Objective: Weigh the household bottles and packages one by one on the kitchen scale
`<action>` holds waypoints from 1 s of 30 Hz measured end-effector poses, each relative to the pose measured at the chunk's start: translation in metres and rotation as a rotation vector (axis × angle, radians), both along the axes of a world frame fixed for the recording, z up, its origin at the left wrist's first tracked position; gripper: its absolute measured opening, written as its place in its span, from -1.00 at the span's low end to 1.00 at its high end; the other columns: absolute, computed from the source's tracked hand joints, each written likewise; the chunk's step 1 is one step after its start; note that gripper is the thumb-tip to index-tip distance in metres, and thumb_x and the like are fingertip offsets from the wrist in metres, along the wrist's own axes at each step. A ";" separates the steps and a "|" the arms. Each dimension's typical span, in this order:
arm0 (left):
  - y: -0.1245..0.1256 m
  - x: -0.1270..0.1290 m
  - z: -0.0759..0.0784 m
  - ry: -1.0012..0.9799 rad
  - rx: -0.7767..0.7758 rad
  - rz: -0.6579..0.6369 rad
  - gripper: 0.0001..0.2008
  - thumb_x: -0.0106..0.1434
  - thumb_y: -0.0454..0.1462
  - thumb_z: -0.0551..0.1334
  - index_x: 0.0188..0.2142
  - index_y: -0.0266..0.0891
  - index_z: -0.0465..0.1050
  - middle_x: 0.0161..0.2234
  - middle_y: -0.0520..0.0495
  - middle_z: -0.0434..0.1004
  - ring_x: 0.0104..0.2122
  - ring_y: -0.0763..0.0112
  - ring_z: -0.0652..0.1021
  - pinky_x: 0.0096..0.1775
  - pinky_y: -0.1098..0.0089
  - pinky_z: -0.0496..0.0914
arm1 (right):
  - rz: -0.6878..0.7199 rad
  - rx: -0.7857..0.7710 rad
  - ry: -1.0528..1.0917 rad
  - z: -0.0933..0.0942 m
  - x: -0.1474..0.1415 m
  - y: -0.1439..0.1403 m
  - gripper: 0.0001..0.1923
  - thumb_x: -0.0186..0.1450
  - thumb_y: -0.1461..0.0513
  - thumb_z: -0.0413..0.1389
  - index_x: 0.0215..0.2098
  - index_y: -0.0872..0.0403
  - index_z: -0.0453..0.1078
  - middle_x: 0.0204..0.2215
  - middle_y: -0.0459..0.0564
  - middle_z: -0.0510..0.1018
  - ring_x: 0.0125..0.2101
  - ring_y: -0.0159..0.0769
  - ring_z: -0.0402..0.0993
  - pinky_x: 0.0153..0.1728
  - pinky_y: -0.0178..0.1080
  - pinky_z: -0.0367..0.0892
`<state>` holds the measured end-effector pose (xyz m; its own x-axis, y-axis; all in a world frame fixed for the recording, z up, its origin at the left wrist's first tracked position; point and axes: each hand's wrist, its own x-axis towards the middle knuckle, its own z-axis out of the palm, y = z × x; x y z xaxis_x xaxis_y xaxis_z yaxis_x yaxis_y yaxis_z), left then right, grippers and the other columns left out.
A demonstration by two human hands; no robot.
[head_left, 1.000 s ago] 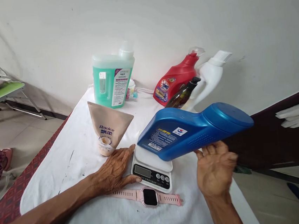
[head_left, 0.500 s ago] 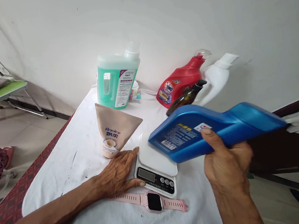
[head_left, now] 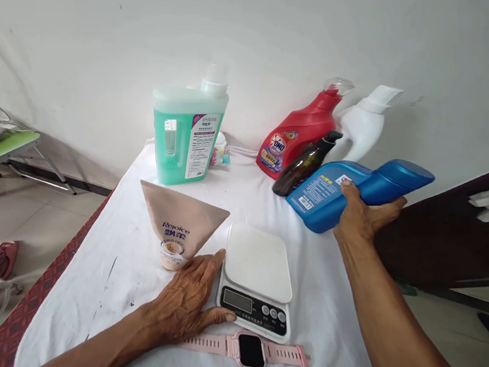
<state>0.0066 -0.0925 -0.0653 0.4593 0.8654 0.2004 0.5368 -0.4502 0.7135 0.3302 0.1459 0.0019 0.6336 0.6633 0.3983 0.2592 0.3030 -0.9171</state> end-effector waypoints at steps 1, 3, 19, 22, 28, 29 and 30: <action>0.000 0.000 0.000 0.006 0.004 0.002 -0.04 0.45 0.17 0.18 0.55 -0.13 -0.33 0.43 -0.47 0.23 0.38 -0.24 0.37 0.31 -0.30 0.35 | -0.028 -0.008 -0.007 -0.002 0.001 0.003 -0.28 -0.07 0.07 0.44 -0.09 -0.07 0.12 0.04 0.07 0.43 0.12 0.08 0.46 0.14 0.13 0.39; 0.000 0.000 0.000 0.011 0.011 -0.002 -0.04 0.45 0.17 0.18 0.55 -0.11 -0.34 0.44 -0.47 0.21 0.39 -0.25 0.36 0.32 -0.32 0.34 | -0.100 -0.006 -0.025 -0.005 0.002 0.008 -0.28 -0.08 0.07 0.48 -0.11 -0.06 0.16 -0.03 0.05 0.46 0.04 0.05 0.52 0.09 0.09 0.42; 0.002 0.001 0.005 -0.045 0.005 -0.008 -0.02 0.39 0.27 0.17 0.52 -0.25 -0.13 0.31 -0.51 0.38 0.32 -0.22 0.43 0.31 -0.23 0.34 | -0.031 0.350 -0.564 0.037 -0.043 -0.063 -0.29 0.11 -0.20 0.35 0.04 -0.02 0.30 0.08 0.34 0.47 0.11 0.20 0.48 0.03 0.26 0.42; 0.002 0.001 0.004 -0.044 0.022 0.004 -0.03 0.39 0.27 0.16 0.50 -0.26 -0.07 0.29 -0.51 0.41 0.29 -0.23 0.47 0.28 -0.25 0.36 | 0.705 0.069 -0.358 0.058 -0.107 -0.109 -0.45 0.21 -0.13 0.37 0.00 -0.04 0.41 -0.03 0.14 0.62 0.00 0.03 0.60 0.01 0.14 0.51; -0.001 0.001 -0.002 -0.064 0.139 0.028 -0.30 0.48 0.20 0.07 0.30 -0.29 0.34 0.19 -0.43 0.53 0.17 -0.27 0.57 0.15 -0.19 0.51 | 1.275 -0.441 -0.364 0.040 -0.210 -0.176 -0.62 0.16 0.01 0.45 -0.18 0.02 0.55 -0.16 0.02 0.72 -0.14 -0.09 0.68 -0.12 -0.07 0.61; -0.001 0.001 -0.002 -0.058 0.158 0.035 -0.30 0.48 0.20 0.05 0.29 -0.30 0.35 0.19 -0.42 0.53 0.16 -0.28 0.58 0.14 -0.19 0.51 | 1.256 -0.461 -0.354 0.033 -0.217 -0.179 -0.68 0.19 0.02 0.42 -0.24 0.03 0.58 -0.22 0.01 0.73 -0.18 -0.10 0.68 -0.15 -0.08 0.61; -0.002 0.001 -0.001 -0.048 0.173 0.041 -0.28 0.49 0.21 0.03 0.30 -0.32 0.34 0.21 -0.42 0.52 0.16 -0.29 0.58 0.15 -0.19 0.51 | 1.237 -0.467 -0.344 0.028 -0.222 -0.180 -0.71 0.21 0.02 0.40 -0.28 0.04 0.60 -0.26 0.00 0.74 -0.21 -0.10 0.68 -0.17 -0.09 0.60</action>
<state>0.0080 -0.0943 -0.0664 0.4105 0.8340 0.3687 0.5245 -0.5467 0.6527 0.1084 -0.0345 0.0297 -0.5509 0.8345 -0.0016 0.2813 0.1840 -0.9418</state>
